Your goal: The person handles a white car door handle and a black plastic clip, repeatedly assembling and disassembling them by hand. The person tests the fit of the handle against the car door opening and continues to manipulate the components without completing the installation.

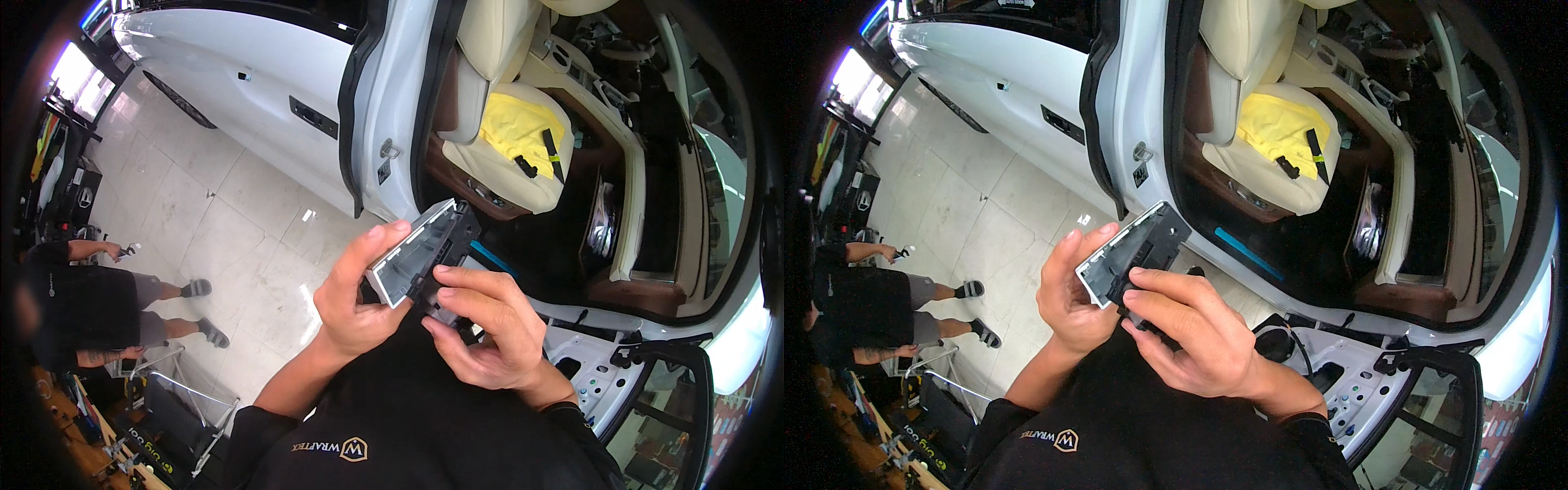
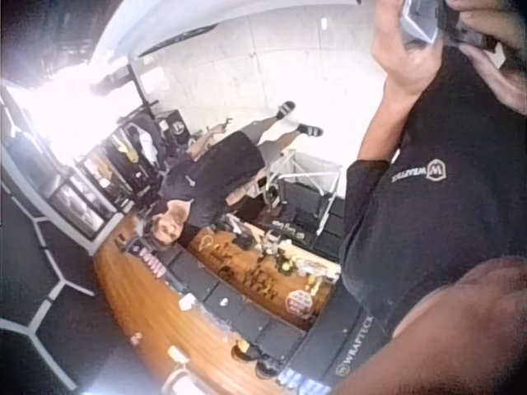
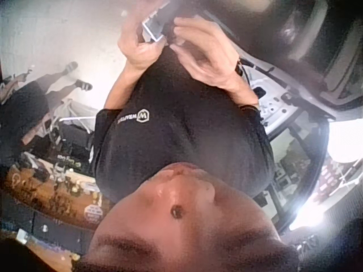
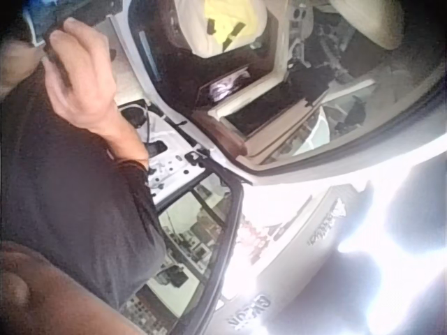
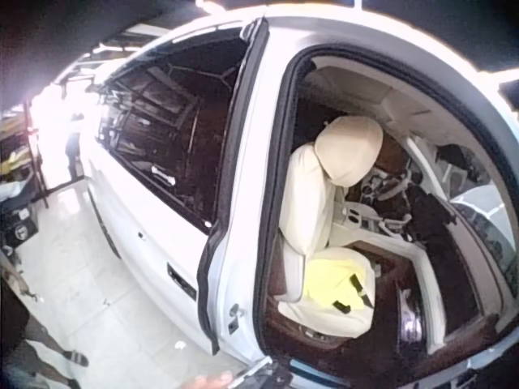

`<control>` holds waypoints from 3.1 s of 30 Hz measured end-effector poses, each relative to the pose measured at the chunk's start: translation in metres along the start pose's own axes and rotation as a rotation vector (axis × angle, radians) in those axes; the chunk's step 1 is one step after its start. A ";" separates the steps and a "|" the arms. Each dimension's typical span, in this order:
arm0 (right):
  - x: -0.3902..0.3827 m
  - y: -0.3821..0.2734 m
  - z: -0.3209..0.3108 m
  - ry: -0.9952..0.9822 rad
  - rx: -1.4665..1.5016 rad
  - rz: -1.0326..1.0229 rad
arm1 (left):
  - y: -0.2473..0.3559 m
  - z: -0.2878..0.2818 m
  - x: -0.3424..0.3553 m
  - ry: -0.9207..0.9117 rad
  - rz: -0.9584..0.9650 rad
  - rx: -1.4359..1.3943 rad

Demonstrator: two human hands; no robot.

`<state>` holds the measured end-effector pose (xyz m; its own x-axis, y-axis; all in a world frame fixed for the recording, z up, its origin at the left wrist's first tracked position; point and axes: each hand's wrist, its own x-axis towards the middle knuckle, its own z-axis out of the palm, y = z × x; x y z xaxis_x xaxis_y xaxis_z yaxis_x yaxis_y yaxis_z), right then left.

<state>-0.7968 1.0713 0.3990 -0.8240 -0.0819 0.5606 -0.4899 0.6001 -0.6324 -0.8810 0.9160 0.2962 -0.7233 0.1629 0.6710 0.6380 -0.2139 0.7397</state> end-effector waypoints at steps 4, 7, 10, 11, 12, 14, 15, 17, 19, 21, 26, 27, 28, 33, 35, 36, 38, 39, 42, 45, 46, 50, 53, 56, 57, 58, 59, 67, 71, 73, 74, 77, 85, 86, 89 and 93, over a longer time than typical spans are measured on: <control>-0.002 -0.003 0.001 0.012 -0.019 0.018 | -0.004 0.001 -0.003 0.009 0.076 -0.010; -0.002 -0.004 0.002 0.015 -0.065 0.015 | -0.004 -0.001 -0.006 -0.008 0.073 0.013; 0.000 -0.003 0.006 0.008 -0.084 0.013 | -0.004 -0.001 -0.006 -0.034 0.093 -0.002; 0.000 -0.004 0.010 0.001 -0.081 0.008 | -0.004 -0.001 -0.006 -0.041 0.107 -0.018; 0.001 -0.003 0.014 -0.006 -0.078 0.004 | -0.006 -0.001 -0.005 -0.044 0.132 -0.016; 0.001 -0.001 0.021 0.007 -0.093 0.002 | -0.011 0.000 -0.004 -0.051 0.179 -0.017; 0.001 0.000 0.023 0.014 -0.100 0.000 | -0.011 -0.001 -0.005 -0.062 0.180 -0.019; 0.003 0.001 0.024 0.025 -0.096 0.005 | -0.012 -0.004 -0.006 -0.086 0.180 -0.020; 0.003 0.002 0.025 0.040 -0.088 -0.002 | -0.010 -0.007 -0.006 -0.114 0.178 0.016; 0.001 0.004 0.028 0.062 -0.077 -0.021 | -0.011 -0.007 -0.009 -0.107 0.157 -0.049; -0.005 0.005 0.030 0.040 0.057 0.100 | -0.016 -0.001 -0.022 -0.063 0.080 -0.191; -0.006 0.007 0.029 0.035 0.060 0.076 | -0.015 0.000 -0.021 -0.058 0.075 -0.179; -0.006 0.006 0.024 0.016 0.121 0.136 | -0.015 0.001 -0.021 -0.053 0.069 -0.168; -0.032 0.018 -0.025 0.078 0.082 0.197 | -0.007 -0.013 -0.013 -0.148 0.014 -0.151; -0.024 0.034 -0.034 0.051 -0.064 0.088 | -0.008 -0.014 -0.013 -0.144 -0.004 -0.259; -0.024 0.041 -0.030 0.042 0.062 0.107 | -0.005 -0.011 -0.015 -0.122 -0.072 -0.316; -0.019 0.046 -0.021 -0.012 0.193 0.095 | -0.003 -0.010 -0.011 -0.130 -0.109 -0.418; -0.018 0.048 -0.018 -0.055 0.203 0.062 | -0.002 -0.009 -0.010 -0.134 -0.127 -0.469; -0.012 0.047 -0.018 -0.078 0.215 0.076 | -0.005 -0.009 -0.012 -0.118 -0.193 -0.565; -0.012 0.050 -0.013 -0.046 0.206 0.062 | -0.005 -0.008 -0.006 -0.103 -0.232 -0.550; -0.015 0.053 -0.011 -0.041 0.198 0.051 | -0.006 -0.008 -0.007 -0.097 -0.256 -0.559; -0.017 0.056 -0.007 -0.055 0.088 -0.002 | 0.000 -0.007 -0.006 -0.040 -0.344 -0.572; -0.018 0.060 -0.009 -0.104 0.067 -0.021 | 0.004 -0.004 -0.006 -0.001 -0.419 -0.567; -0.022 0.061 -0.005 -0.139 0.134 0.036 | 0.008 -0.006 -0.001 0.001 -0.568 -0.618; -0.023 0.062 -0.008 -0.163 0.117 0.025 | 0.007 -0.003 -0.002 0.006 -0.592 -0.592; -0.022 0.064 -0.008 -0.184 0.106 0.012 | 0.007 -0.003 -0.003 0.011 -0.617 -0.557; -0.021 0.065 -0.009 -0.204 0.096 0.000 | 0.007 -0.003 -0.003 0.015 -0.641 -0.523; -0.024 0.066 -0.004 -0.100 0.102 0.010 | 0.012 0.005 -0.003 0.078 -0.603 -0.601; -0.026 0.068 -0.003 -0.078 0.092 -0.008 | 0.009 0.004 -0.004 0.055 -0.654 -0.599; -0.028 0.068 -0.005 -0.083 0.068 -0.006 | 0.006 0.004 -0.005 0.053 -0.641 -0.591; -0.028 0.068 -0.006 -0.086 0.056 -0.005 | 0.005 0.005 -0.005 0.051 -0.634 -0.588; -0.028 0.066 -0.011 -0.068 0.030 -0.008 | 0.019 0.006 -0.002 0.012 -0.510 -0.661; -0.037 0.070 -0.005 0.037 0.176 0.043 | 0.004 -0.005 -0.006 -0.196 -0.468 -0.573; -0.038 0.070 -0.005 0.052 0.206 0.065 | 0.004 -0.004 -0.007 -0.166 -0.526 -0.600; -0.031 0.063 -0.011 -0.035 0.179 0.021 | -0.003 -0.011 -0.007 -0.243 -0.394 -0.559; -0.033 0.065 -0.006 0.042 0.177 -0.015 | -0.007 -0.015 -0.008 -0.271 -0.374 -0.525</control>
<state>-0.7994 1.1180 0.3426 -0.8053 -0.0549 0.5903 -0.5479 0.4489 -0.7058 -0.8832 0.9015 0.2851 -0.7347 0.5362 0.4156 0.0979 -0.5224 0.8470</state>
